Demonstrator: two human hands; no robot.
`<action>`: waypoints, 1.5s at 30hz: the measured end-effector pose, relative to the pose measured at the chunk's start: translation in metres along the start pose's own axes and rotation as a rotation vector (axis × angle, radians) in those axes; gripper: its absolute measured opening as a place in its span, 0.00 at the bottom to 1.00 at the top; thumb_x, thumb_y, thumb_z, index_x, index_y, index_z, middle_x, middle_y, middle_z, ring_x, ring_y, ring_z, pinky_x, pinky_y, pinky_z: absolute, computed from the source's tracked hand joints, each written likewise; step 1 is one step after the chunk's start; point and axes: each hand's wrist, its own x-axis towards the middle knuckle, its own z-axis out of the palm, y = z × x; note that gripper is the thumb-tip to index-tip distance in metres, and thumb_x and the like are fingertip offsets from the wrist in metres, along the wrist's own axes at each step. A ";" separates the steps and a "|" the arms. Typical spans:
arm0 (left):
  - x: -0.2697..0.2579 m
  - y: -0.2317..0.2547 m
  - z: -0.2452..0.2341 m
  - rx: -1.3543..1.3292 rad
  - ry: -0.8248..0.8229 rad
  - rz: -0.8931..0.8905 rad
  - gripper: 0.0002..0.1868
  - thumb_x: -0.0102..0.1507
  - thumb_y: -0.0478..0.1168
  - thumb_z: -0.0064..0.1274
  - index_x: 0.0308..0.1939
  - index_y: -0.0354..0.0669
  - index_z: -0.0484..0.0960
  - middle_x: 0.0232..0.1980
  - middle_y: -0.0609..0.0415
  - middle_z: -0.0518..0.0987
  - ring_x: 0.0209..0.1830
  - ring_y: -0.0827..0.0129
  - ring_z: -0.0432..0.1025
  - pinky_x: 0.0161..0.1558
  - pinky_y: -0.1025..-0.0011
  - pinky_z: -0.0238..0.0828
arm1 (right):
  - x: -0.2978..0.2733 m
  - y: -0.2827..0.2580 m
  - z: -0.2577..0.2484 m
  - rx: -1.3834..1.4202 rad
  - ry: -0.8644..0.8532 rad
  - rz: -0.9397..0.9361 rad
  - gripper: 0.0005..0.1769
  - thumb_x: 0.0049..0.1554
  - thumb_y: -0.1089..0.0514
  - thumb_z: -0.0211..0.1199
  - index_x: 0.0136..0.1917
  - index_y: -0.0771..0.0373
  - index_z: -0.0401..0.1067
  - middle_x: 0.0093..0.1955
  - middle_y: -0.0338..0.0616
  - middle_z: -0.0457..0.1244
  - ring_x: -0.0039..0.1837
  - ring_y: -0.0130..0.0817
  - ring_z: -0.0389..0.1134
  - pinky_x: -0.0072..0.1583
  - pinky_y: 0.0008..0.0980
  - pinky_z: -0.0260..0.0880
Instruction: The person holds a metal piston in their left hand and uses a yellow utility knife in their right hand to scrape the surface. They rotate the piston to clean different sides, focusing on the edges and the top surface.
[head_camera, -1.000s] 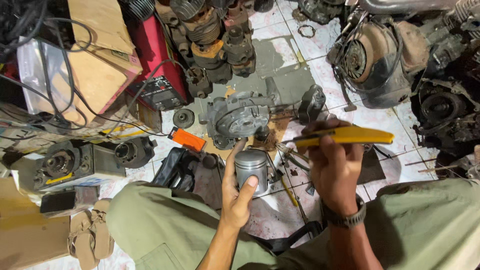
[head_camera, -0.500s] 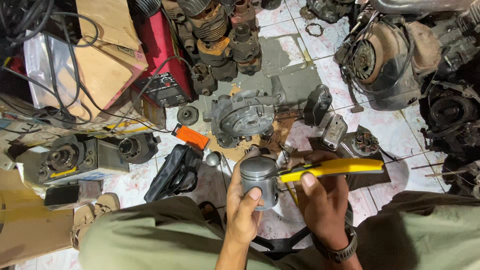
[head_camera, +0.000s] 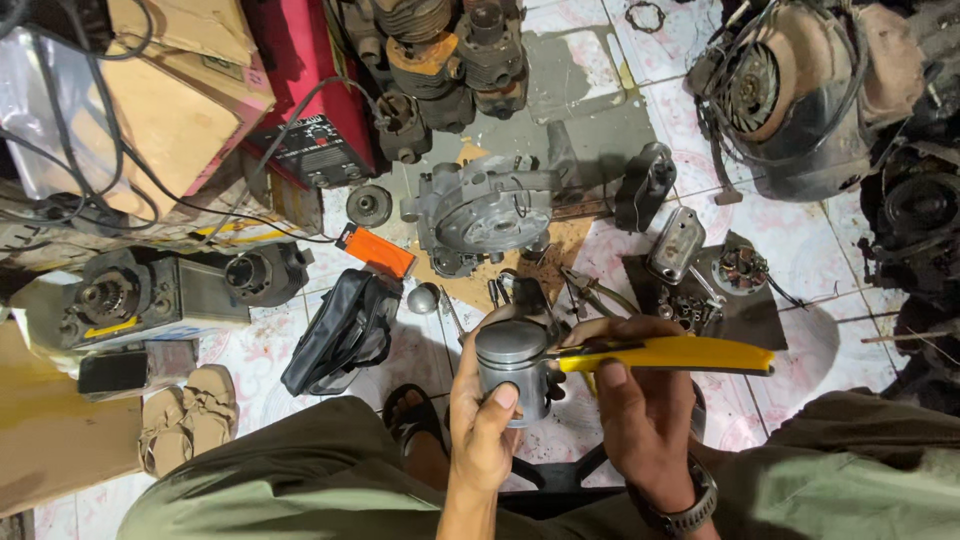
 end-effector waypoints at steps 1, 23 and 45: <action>0.001 0.000 0.000 0.002 0.003 -0.006 0.41 0.56 0.52 0.53 0.64 0.27 0.59 0.50 0.42 0.74 0.45 0.65 0.70 0.48 0.73 0.65 | -0.001 0.004 -0.003 0.000 0.004 0.006 0.12 0.59 0.59 0.49 0.55 0.64 0.55 0.49 0.60 0.59 0.51 0.44 0.63 0.53 0.37 0.66; -0.036 0.022 0.004 0.361 0.003 -0.123 0.42 0.53 0.61 0.50 0.63 0.38 0.62 0.50 0.45 0.74 0.47 0.63 0.70 0.48 0.67 0.69 | -0.019 -0.030 -0.008 -0.280 -0.006 0.222 0.13 0.54 0.53 0.55 0.44 0.65 0.63 0.40 0.52 0.67 0.39 0.33 0.66 0.40 0.27 0.64; -0.081 0.035 0.019 0.185 -0.108 0.049 0.36 0.55 0.50 0.50 0.62 0.34 0.63 0.54 0.43 0.75 0.49 0.62 0.72 0.51 0.69 0.68 | -0.071 -0.039 -0.012 -0.035 0.019 0.008 0.17 0.53 0.65 0.57 0.55 0.66 0.57 0.44 0.55 0.64 0.43 0.40 0.69 0.50 0.37 0.74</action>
